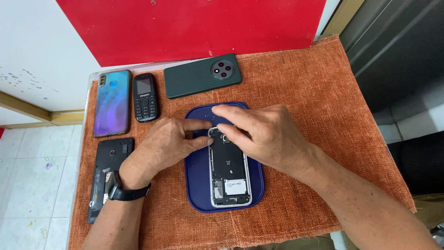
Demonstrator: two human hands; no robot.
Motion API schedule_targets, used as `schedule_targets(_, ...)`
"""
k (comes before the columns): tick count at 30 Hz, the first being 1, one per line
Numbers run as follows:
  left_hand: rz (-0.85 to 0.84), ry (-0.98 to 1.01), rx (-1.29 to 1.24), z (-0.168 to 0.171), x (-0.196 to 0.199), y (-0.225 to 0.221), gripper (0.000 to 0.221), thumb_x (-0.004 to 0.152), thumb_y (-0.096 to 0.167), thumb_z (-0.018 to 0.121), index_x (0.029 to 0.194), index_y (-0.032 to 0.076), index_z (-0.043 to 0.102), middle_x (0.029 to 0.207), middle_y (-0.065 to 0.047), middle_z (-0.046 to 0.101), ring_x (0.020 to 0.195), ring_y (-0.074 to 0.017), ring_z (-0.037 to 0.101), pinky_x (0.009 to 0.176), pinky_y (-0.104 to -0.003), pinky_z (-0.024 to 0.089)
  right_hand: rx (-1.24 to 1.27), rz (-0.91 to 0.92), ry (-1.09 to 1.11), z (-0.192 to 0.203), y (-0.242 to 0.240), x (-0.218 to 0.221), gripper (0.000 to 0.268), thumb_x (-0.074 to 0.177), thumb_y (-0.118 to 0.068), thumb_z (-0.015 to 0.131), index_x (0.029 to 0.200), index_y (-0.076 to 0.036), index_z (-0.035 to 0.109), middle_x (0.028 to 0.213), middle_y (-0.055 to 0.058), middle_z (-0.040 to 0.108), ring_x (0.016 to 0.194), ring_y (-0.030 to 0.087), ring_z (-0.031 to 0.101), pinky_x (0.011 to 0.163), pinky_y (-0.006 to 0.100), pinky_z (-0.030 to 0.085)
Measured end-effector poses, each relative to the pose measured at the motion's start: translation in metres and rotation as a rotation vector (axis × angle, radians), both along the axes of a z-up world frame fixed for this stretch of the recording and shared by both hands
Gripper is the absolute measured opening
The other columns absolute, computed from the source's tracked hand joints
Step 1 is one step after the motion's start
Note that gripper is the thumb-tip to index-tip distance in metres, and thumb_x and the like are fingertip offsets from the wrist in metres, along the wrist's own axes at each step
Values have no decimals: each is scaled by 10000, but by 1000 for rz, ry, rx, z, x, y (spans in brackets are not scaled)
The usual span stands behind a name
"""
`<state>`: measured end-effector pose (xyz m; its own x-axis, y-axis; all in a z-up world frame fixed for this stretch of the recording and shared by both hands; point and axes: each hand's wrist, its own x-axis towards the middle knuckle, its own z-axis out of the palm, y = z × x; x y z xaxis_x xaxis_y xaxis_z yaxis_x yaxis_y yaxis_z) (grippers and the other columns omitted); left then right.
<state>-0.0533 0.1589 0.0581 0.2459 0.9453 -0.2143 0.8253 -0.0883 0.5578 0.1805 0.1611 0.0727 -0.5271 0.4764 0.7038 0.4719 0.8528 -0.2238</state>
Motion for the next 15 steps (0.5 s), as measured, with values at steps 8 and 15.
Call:
schedule_targets(8, -45, -7, 19, 4, 1, 0, 300, 869, 397, 776, 1158, 325, 814, 521, 9, 464, 519, -138, 354, 549, -328, 354, 20, 101, -40, 7, -3, -3, 260, 945, -5, 739, 1196, 4, 669, 890, 74, 770, 619, 165, 685, 512, 287, 576)
schedule_targets(15, -2, 1, -90, 15, 3, 0, 267, 882, 428, 761, 1136, 402, 837, 529, -13, 311, 537, -158, 238, 535, -314, 311, -195, 111, -267, 28, 3, -23, 212, 953, 18, 614, 1164, -6, 615, 580, 51, 623, 405, 191, 570, 347, 354, 464)
